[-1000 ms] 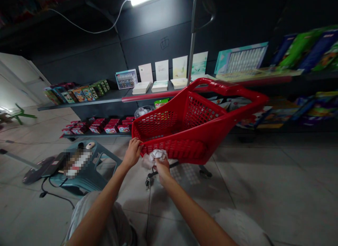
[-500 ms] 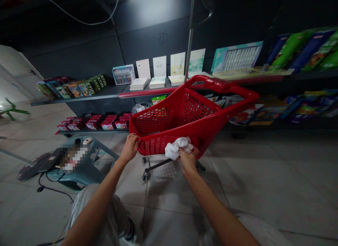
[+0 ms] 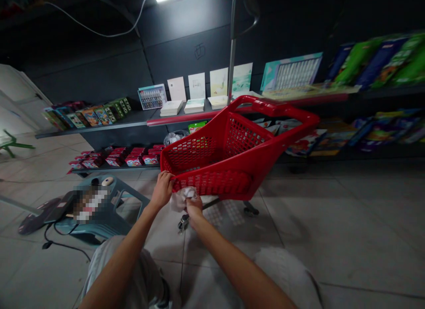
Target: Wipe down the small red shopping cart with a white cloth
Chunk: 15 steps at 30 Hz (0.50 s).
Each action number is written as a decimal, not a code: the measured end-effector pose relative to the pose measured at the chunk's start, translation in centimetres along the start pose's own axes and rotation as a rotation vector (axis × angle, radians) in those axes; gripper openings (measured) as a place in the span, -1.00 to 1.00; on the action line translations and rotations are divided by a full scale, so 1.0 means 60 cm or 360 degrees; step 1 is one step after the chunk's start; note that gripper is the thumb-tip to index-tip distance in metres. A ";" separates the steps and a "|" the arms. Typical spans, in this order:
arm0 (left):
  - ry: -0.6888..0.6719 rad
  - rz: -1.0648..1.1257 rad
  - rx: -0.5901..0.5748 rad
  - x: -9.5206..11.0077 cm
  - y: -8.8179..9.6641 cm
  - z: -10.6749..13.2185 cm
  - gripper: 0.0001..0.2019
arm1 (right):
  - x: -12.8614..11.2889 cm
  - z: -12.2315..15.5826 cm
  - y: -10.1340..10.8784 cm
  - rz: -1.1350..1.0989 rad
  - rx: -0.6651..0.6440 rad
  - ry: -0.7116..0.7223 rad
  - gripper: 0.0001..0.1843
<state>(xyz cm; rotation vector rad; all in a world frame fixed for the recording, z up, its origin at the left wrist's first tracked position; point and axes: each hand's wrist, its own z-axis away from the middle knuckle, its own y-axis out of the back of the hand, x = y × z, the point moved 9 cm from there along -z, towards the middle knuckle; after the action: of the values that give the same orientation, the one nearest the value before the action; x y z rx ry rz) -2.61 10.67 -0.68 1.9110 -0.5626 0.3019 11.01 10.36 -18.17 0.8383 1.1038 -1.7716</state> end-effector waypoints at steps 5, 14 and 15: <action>0.0018 -0.0062 -0.0051 -0.005 0.001 -0.002 -0.81 | 0.014 0.016 -0.036 -0.0217 -0.0055 -0.0181 -0.47; 0.0020 -0.0112 0.0006 -0.008 0.010 -0.004 -0.78 | -0.206 -0.087 0.303 -0.0165 0.0770 0.0388 -0.53; 0.0017 -0.0147 0.0025 -0.003 0.009 -0.003 -0.75 | -0.241 -0.084 0.353 -0.0089 0.1001 0.0529 -0.55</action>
<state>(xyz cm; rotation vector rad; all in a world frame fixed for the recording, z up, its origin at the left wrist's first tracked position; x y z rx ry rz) -3.04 10.68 -0.24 1.9432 -0.4643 0.2577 36.60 14.55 -14.82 1.5336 0.7665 -2.1114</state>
